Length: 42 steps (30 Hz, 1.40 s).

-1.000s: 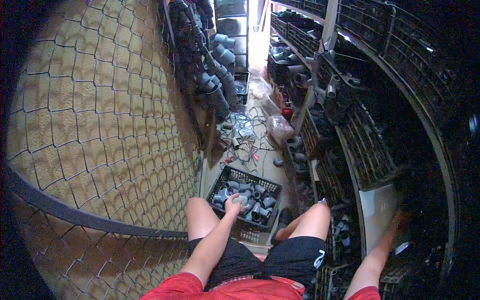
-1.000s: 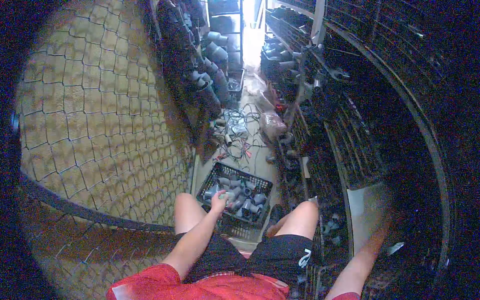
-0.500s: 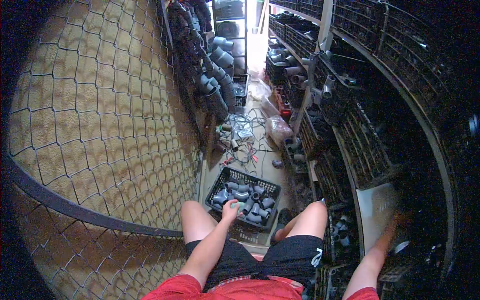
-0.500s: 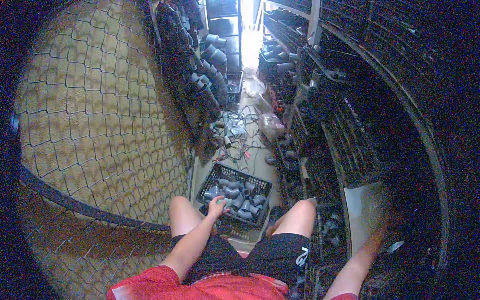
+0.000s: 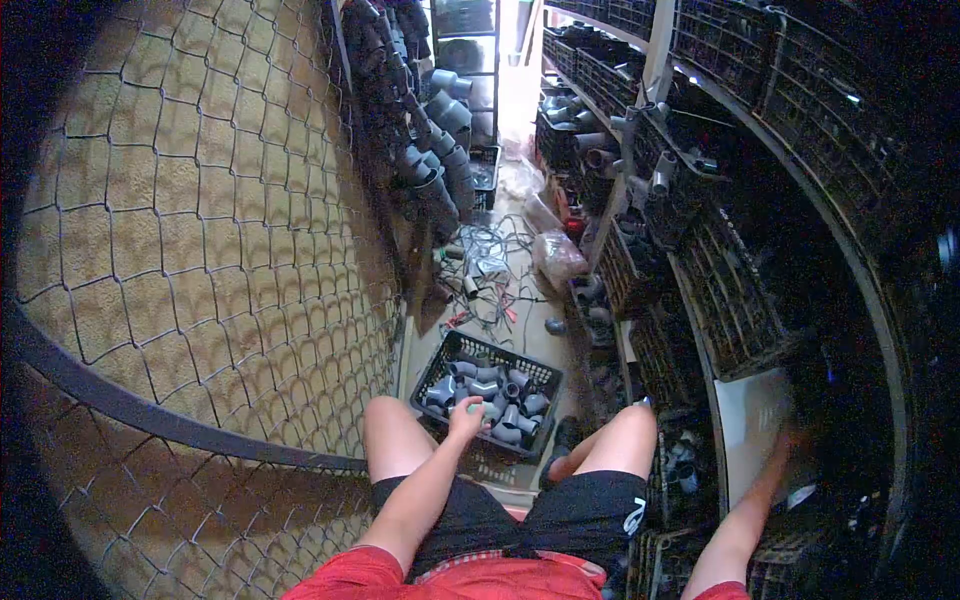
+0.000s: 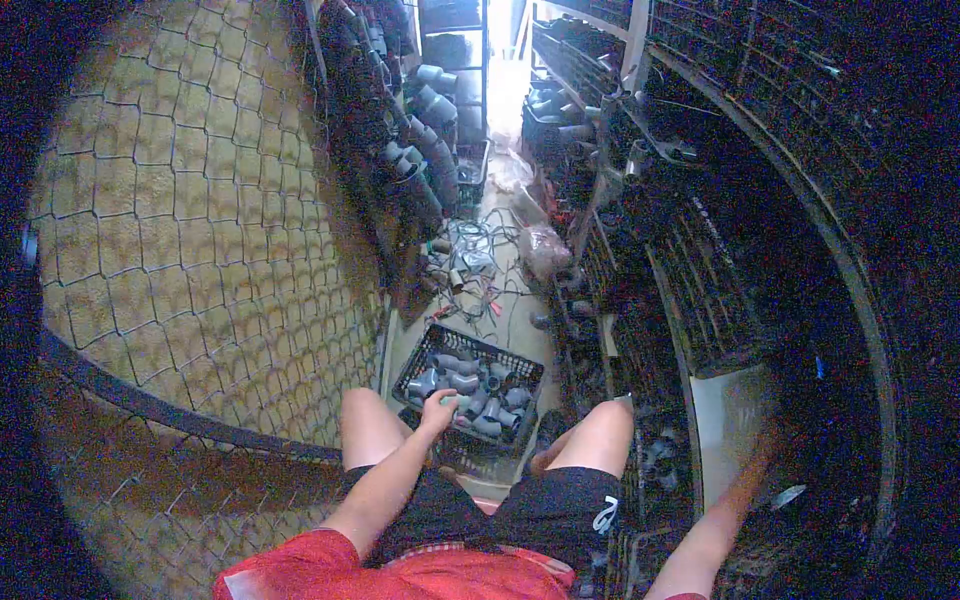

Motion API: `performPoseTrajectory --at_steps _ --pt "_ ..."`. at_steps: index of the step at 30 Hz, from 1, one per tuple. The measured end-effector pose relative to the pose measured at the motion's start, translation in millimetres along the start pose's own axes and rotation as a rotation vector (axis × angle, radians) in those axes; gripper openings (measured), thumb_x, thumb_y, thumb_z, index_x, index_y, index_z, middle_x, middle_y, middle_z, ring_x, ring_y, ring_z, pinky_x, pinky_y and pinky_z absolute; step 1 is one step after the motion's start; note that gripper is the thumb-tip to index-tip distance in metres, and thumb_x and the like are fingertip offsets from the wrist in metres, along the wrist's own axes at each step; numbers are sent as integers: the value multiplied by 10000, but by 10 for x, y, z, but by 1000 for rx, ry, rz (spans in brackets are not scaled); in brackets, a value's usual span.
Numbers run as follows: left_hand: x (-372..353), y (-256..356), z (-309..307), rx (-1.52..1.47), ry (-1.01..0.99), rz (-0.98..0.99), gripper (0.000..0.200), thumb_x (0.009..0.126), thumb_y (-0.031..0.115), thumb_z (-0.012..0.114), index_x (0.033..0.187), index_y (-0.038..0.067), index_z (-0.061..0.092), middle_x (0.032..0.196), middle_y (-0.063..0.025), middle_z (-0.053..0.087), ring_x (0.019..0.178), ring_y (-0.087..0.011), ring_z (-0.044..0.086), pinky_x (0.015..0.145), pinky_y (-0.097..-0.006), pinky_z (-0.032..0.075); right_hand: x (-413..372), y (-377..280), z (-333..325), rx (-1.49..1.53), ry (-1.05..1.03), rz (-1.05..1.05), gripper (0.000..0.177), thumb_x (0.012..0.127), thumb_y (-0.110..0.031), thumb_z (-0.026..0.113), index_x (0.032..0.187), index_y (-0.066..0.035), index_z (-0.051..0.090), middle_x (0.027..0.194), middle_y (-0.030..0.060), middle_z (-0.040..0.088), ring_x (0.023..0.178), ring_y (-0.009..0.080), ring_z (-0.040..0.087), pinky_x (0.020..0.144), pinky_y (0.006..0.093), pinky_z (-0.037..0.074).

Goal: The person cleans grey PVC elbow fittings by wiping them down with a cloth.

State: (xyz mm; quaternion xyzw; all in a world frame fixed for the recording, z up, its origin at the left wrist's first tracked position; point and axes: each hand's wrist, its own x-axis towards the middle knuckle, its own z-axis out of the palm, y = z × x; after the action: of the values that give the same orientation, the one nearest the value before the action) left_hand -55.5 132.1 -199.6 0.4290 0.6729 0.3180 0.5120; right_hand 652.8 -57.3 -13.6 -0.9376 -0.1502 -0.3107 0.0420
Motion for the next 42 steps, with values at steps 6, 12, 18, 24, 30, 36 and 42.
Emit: performPoseTrajectory --at_steps 6,12,18,24,30,36,42 --pt "139 -237 70 -231 -47 -83 292 896 98 654 1186 80 633 1112 -150 627 892 -256 669 607 -357 633 48 218 277 -47 2 -65 750 839 -553 649 1430 -137 449 1409 232 484 1286 449 448 1059 616 330" --pt "111 -233 60 -230 -78 -62 294 896 105 655 1188 78 632 1097 -144 630 873 -239 667 603 -344 630 26 7 427 17 124 -56 758 855 -541 638 1435 -99 432 1423 241 463 1311 450 416 1070 608 316" --pt "71 -159 63 -151 -72 25 294 898 116 659 1182 51 625 1102 -135 627 853 -218 668 613 -340 631 -273 -59 494 85 253 -46 767 871 -528 628 1440 -61 414 1437 251 442 1335 451 384 1082 599 302" --pt "-235 225 35 -75 -101 113 283 914 131 650 1182 47 623 1123 -121 625 872 -196 661 647 -322 623 -773 58 462 106 366 -21 776 888 -515 617 1445 -23 396 1451 261 422 1360 452 352 1093 591 287" --pt "-877 1007 79 -141 -109 290 290 948 96 591 1229 26 584 1176 -100 585 929 -167 620 742 -308 597 -1976 -1145 -2181 801 141 -124 625 878 -264 726 1363 14 444 1353 224 504 1216 357 520 1072 459 371" --pt "-1806 1684 144 -252 -173 665 360 964 121 553 1303 0 542 1244 -120 572 1025 -193 606 808 -300 531 -3353 -2031 -2650 1863 -1135 -182 502 975 -205 566 1404 -67 345 1336 129 473 1138 232 556 1007 350 448" --pt "-2034 1490 24 115 -180 883 574 1001 358 459 1364 -86 475 1315 -265 564 1158 -407 585 947 -466 458 -3894 -2900 -2796 1981 -1574 255 521 996 -360 559 1384 -74 362 1304 74 482 1182 149 463 1029 323 365"
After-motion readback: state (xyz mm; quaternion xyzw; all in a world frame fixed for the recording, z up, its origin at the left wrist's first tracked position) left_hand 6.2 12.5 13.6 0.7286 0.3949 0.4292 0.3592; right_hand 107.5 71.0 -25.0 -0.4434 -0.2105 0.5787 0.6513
